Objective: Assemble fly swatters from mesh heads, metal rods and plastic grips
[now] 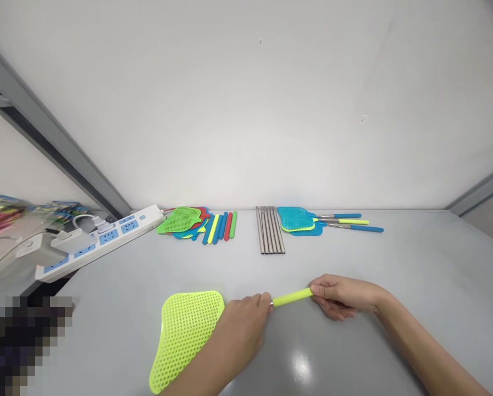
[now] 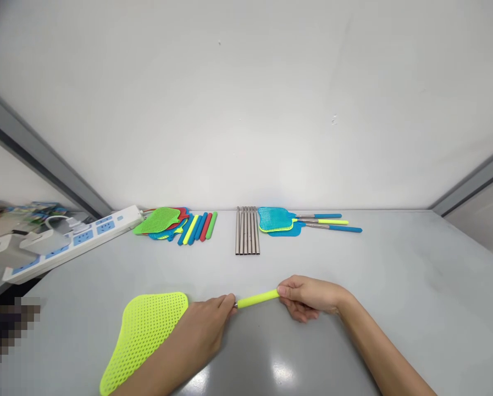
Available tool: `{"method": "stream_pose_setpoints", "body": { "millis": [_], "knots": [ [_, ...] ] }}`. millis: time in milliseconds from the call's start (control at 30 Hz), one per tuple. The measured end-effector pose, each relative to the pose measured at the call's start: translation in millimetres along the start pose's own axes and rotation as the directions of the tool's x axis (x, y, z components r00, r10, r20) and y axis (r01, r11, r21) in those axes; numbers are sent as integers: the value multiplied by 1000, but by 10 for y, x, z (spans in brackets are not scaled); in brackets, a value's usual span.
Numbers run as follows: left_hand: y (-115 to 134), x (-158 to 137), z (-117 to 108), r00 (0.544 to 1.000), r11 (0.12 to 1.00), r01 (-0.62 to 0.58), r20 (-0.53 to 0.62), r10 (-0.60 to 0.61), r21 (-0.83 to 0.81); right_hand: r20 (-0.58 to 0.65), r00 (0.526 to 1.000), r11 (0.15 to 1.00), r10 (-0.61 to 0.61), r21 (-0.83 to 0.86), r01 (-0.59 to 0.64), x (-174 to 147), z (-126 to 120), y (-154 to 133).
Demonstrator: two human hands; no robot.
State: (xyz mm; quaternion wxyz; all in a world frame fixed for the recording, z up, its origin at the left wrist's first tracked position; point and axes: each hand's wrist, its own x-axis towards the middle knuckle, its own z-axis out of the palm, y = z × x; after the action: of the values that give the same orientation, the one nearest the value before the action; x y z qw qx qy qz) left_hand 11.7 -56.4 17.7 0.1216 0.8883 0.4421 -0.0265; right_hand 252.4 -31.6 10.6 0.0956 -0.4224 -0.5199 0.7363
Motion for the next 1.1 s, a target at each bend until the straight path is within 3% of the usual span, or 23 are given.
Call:
{"method": "stream_pose_setpoints", "body": {
  "millis": [133,467,633,833,1100],
  "knots": [
    [-2,7,-29,1000,999,-16,23,15,33,66,997,998,39,-53,-36,0,-4,9],
    [37,-8,43,1000,999,-9,-21,10,47,44,998,998,50,-42,-48,-11,23,16],
    [47,-10,-4,998,999,17,-57,-15,35,42,999,999,-20,40,18,7,14,37],
    [-58,4,-134,984,994,4,-174,-24,-111,1,982,958,-187,222,182,39,38,35],
    [-91,-4,-146,962,984,-46,-273,-2,-170,-32,991,950,-130,282,134,27,43,25]
  ]
}}
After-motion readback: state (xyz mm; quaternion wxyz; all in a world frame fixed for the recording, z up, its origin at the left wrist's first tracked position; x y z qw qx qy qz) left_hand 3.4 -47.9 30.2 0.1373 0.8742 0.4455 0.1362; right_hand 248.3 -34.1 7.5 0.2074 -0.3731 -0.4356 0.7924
